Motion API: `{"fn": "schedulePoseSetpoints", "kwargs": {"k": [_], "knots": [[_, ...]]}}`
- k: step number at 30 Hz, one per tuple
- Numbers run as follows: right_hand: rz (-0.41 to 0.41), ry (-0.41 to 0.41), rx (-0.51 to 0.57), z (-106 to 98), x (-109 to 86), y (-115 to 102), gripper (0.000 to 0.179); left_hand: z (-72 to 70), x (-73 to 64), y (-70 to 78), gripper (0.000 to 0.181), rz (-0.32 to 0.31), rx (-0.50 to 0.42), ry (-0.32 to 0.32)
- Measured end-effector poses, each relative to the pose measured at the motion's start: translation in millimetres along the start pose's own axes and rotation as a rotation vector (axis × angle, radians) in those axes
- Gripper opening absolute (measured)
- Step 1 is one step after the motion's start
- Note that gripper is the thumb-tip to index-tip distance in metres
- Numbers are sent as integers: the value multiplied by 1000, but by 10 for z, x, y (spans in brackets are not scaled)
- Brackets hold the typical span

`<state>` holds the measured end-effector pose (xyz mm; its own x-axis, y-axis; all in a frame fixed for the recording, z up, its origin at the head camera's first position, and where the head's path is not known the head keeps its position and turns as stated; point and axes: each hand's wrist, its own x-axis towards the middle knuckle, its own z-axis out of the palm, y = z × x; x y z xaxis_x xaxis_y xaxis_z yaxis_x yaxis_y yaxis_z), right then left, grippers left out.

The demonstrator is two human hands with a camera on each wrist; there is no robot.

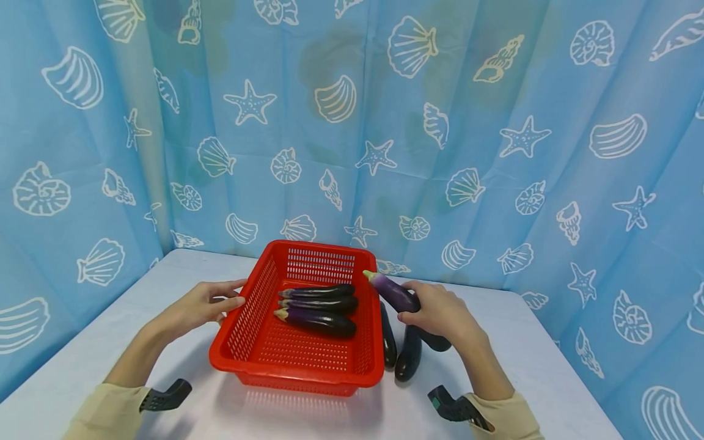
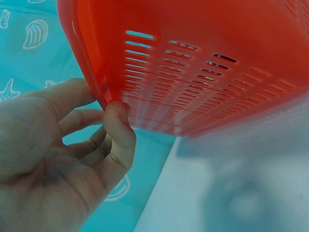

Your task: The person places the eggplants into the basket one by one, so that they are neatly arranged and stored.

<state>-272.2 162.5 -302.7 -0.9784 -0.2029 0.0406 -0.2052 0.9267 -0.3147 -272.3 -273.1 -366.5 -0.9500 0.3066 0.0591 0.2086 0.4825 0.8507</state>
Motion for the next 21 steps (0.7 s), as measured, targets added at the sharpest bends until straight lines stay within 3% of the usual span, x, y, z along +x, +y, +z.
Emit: {"fn": "schedulePoseSetpoints", "kwargs": {"k": [21], "knots": [[-67,-44,-65,22,115,-263,61,16,-8,-2,68,1,-6,14]]}}
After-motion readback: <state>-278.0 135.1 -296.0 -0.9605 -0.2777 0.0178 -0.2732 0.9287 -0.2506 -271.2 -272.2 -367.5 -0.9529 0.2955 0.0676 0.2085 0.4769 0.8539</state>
